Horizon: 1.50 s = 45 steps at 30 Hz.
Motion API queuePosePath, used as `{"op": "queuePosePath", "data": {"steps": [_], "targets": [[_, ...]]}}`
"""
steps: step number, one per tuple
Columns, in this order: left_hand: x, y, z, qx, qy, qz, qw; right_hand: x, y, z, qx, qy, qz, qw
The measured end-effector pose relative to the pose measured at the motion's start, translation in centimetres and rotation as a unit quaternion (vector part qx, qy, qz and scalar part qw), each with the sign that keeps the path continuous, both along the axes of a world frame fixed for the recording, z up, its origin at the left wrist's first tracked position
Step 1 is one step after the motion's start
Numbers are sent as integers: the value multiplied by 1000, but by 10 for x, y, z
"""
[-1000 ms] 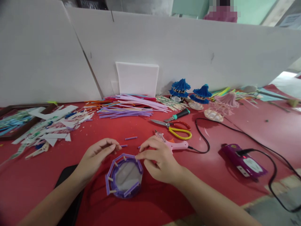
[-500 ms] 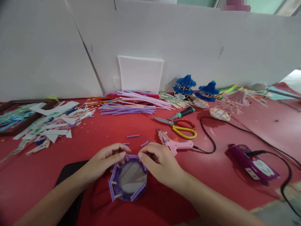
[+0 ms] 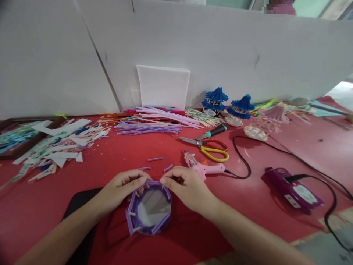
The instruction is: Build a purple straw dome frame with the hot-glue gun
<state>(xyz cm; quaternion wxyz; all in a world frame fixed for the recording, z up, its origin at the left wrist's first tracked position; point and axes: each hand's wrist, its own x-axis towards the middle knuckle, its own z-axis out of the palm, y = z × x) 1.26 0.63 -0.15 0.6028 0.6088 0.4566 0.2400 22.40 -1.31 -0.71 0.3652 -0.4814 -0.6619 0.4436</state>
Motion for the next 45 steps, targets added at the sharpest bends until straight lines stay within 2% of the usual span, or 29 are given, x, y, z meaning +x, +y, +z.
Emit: {"op": "queuePosePath", "data": {"steps": [8,17,21,27,30,34,37,39,42,45], "targets": [[3,-1,4,15,9,7,1000,1,-3,6,54,-58,-14,997],[1,-1,2,14,1,20,1000,3,-5,5,152,-159,-37,975],[2,-2,2,12,-5,30,999,4,-4,7,125,-138,-50,981],[0,-1,-4,11,-30,94,995,5,-2,6,78,-36,-51,995],[-2,0,-4,25,-33,103,994,6,0,1,63,15,-45,997],[0,-1,1,45,-40,98,993,6,6,0,73,-17,-70,995],[0,-1,-1,60,-52,104,991,1,18,10,102,-70,-86,989],[-2,1,-6,75,-61,123,988,-9,32,22,135,-89,-70,984],[-6,4,-14,88,-79,159,980,-33,59,44,185,-68,-2,980],[-9,6,-14,87,-103,200,970,-71,87,64,214,-34,91,972]]}}
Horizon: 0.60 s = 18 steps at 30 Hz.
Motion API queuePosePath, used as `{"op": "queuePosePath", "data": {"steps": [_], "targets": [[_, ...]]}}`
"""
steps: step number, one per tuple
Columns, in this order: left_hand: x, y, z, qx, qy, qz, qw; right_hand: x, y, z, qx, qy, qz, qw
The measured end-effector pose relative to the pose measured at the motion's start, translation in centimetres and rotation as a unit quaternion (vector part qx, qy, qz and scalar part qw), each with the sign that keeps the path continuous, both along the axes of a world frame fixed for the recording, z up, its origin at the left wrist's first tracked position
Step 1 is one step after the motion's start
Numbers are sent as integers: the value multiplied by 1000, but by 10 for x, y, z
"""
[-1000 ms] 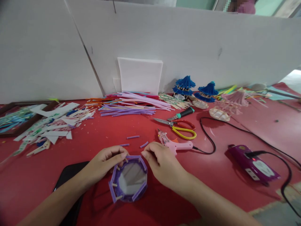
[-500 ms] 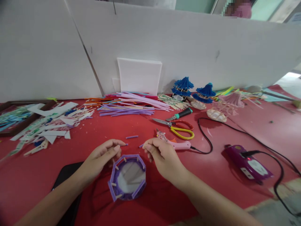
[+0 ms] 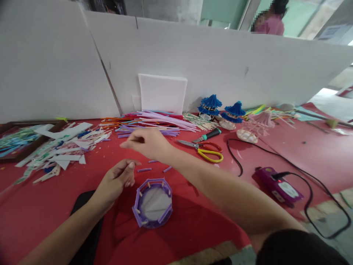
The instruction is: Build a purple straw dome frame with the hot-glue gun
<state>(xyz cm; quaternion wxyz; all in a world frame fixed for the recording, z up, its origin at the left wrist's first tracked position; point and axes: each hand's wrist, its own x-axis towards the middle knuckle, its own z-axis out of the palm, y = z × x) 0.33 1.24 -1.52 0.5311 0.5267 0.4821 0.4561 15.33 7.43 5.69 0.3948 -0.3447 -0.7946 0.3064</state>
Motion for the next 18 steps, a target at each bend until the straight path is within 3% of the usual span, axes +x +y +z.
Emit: {"op": "queuePosePath", "data": {"steps": [2,5,7,12,15,18], "targets": [[-1,0,4,-3,-20,28,999,-28,16,9,23,-33,43,998],[-1,0,9,-6,-47,69,997,-59,34,11,67,-135,-8,989],[-1,0,11,-4,-61,87,994,-67,41,7,60,-188,4,980],[1,1,6,-14,-73,78,994,-36,33,1,51,-201,32,978],[3,2,3,-13,-82,82,993,-8,10,2,45,-200,21,979],[2,3,4,-14,-96,98,990,10,-16,-1,12,-226,85,970]]}}
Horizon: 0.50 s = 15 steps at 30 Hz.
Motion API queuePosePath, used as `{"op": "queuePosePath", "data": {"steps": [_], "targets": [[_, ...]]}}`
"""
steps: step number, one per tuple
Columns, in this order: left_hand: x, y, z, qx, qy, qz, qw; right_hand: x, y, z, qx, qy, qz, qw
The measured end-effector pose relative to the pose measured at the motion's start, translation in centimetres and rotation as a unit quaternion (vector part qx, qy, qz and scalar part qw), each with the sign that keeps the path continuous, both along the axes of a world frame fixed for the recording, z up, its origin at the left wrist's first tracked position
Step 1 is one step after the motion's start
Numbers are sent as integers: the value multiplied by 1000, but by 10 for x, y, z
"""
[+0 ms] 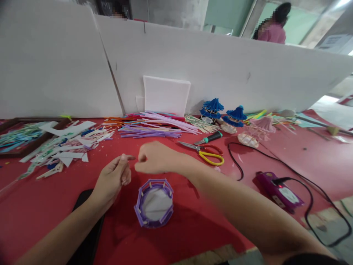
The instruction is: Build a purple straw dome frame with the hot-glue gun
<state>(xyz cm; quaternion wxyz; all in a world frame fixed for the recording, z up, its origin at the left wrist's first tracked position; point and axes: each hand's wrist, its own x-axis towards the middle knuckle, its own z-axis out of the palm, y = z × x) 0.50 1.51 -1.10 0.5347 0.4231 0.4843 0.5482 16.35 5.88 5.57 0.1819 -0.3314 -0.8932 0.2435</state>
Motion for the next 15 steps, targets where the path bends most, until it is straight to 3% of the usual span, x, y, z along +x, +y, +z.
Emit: {"op": "queuePosePath", "data": {"steps": [3,7,11,15], "targets": [[-2,1,4,-7,-14,7,1000,8,-18,-5,-54,6,48,997],[-3,-2,10,-13,-12,-22,1000,23,-32,-10,-79,80,-31,993],[0,-7,12,-30,2,-144,989,53,-43,-16,-104,61,-130,984],[2,-9,9,-36,20,-277,960,75,-51,-23,-138,28,-155,978]]}}
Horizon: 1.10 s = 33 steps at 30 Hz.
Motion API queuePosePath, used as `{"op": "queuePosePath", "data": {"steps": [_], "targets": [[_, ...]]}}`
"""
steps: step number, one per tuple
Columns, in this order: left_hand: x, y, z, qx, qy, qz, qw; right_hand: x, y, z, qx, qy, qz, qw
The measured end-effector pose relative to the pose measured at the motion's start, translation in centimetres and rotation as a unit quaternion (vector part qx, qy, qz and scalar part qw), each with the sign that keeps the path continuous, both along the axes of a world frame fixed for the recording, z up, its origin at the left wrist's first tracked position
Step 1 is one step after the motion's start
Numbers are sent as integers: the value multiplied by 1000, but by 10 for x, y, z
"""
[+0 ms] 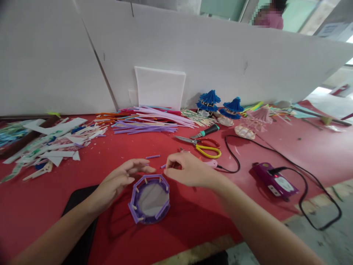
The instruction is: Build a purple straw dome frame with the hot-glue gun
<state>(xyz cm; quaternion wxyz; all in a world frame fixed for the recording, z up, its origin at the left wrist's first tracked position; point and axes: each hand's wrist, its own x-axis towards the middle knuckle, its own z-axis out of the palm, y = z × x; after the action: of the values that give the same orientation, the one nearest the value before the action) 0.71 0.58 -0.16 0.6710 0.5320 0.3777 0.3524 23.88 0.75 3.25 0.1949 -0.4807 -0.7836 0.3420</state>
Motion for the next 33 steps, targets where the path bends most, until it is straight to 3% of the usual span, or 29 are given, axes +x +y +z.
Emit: {"op": "queuePosePath", "data": {"steps": [2,5,9,14,18,23,26,33], "targets": [[0,1,-2,11,28,-17,999,2,-1,-4,-32,13,16,999],[-1,3,-3,29,70,15,997,-3,-2,-11,-82,61,33,994],[-1,4,0,39,103,37,993,-13,-10,-21,-102,105,-3,989],[3,0,5,30,129,10,991,-20,-21,-32,-107,137,-49,984],[0,-2,-1,44,108,33,993,-21,-27,-32,-58,218,-33,974],[-4,-2,-16,47,-6,62,997,-20,-30,-31,36,326,-25,944],[-4,-3,-19,33,-79,51,995,-19,-29,-31,102,311,-74,942],[0,-12,-6,14,-69,-24,997,-18,-25,-32,196,244,-138,940]]}}
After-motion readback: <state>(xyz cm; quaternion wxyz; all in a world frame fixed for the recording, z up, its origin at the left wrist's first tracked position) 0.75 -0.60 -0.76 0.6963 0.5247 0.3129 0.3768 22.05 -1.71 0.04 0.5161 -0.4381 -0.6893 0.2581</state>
